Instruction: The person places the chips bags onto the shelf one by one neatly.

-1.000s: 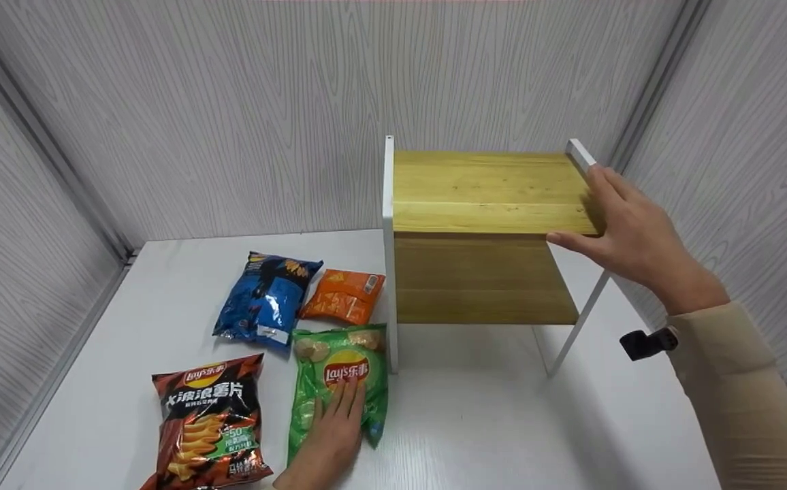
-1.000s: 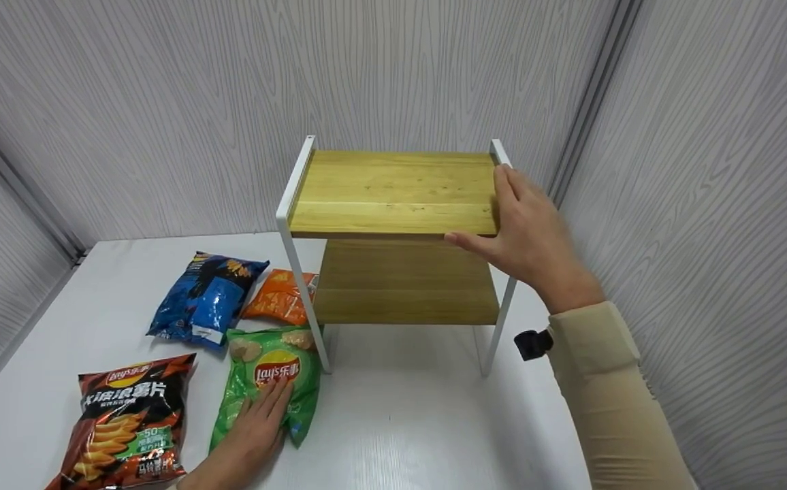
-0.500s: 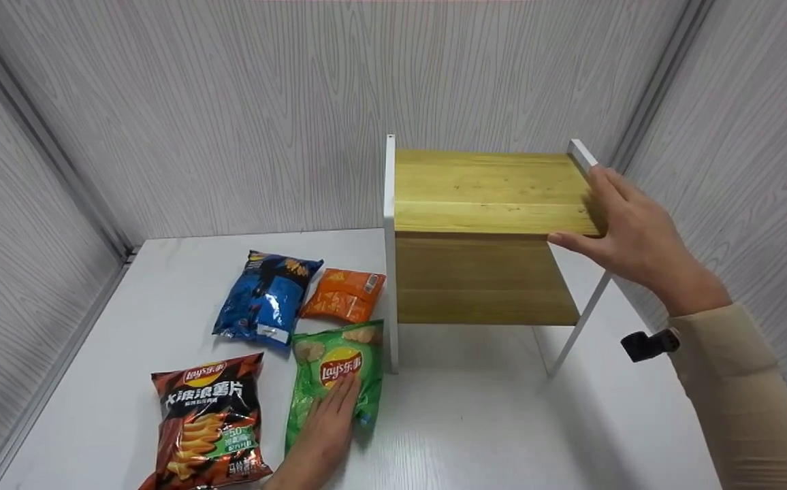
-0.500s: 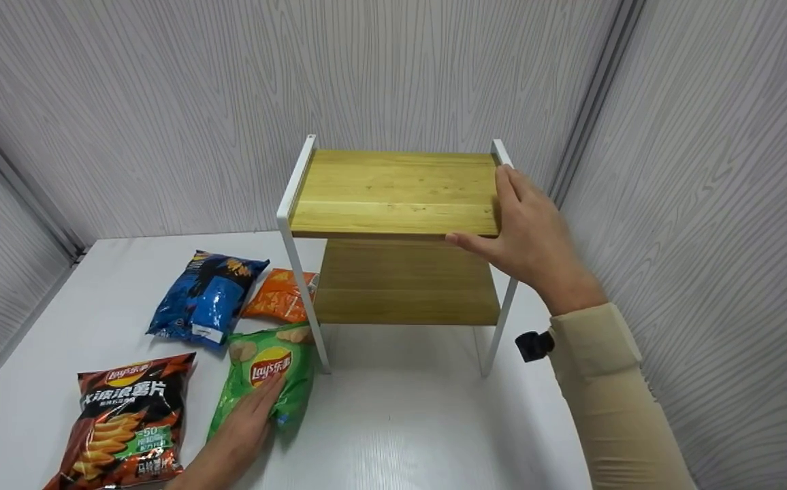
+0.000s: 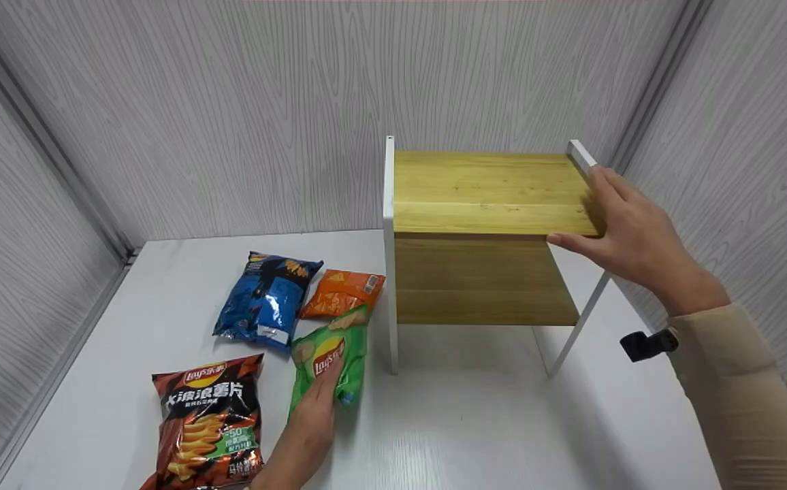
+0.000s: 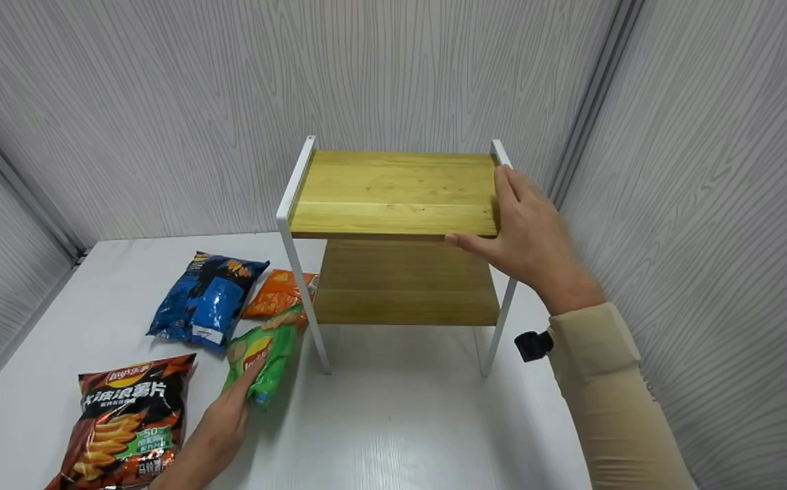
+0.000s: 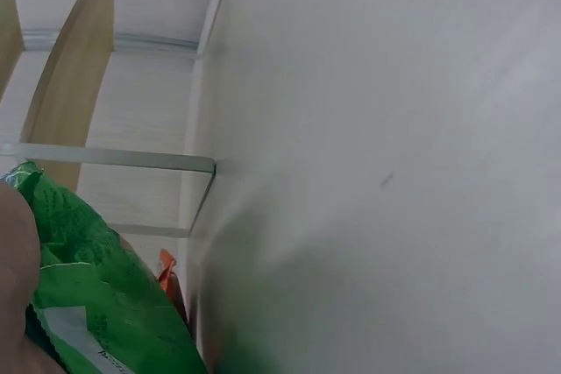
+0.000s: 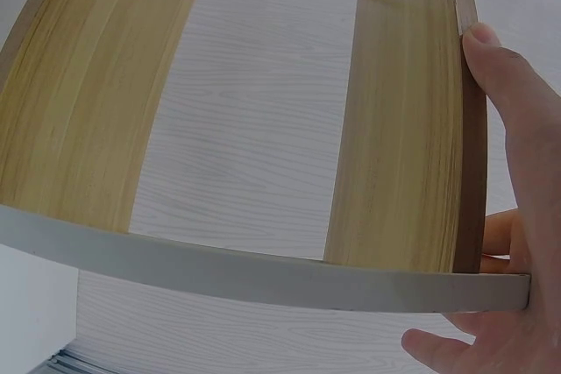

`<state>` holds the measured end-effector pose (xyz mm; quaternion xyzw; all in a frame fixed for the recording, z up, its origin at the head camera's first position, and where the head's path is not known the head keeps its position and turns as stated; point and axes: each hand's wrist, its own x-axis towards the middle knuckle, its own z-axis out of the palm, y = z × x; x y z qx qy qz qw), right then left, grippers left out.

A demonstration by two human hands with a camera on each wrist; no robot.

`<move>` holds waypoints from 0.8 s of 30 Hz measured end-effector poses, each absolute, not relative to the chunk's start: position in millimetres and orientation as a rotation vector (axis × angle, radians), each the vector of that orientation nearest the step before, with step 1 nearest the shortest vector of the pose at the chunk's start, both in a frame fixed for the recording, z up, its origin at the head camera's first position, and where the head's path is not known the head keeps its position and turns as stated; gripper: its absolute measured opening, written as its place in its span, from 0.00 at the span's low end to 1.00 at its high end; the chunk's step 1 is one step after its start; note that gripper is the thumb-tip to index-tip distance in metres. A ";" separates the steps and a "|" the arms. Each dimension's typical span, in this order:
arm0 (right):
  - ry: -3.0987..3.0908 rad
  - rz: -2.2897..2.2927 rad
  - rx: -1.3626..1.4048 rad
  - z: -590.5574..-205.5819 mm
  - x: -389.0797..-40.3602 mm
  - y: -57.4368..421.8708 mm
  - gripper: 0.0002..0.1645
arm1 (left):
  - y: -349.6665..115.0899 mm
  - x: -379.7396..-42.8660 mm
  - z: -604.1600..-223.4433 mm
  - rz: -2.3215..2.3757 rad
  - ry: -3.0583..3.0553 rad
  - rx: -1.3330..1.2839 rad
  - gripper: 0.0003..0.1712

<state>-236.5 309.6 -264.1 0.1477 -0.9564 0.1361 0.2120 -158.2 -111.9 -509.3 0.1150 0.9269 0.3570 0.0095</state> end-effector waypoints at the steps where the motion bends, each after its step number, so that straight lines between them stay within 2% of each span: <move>1: -2.656 0.380 0.410 -264.1 -236.5 309.4 0.59 | -112.7 -158.6 -507.0 1.141 2.878 0.326 0.30; 4: -2.650 0.381 0.414 -264.3 -237.0 309.2 0.58 | -115.3 -159.3 -500.6 1.228 2.843 0.234 0.31; 16: -2.644 0.364 0.422 -264.7 -238.5 310.7 0.57 | -123.9 -163.7 -482.4 1.386 2.887 0.164 0.32; 24: -2.620 0.362 0.439 -264.8 -239.9 311.7 0.54 | -125.4 -169.5 -471.9 1.423 2.988 0.241 0.32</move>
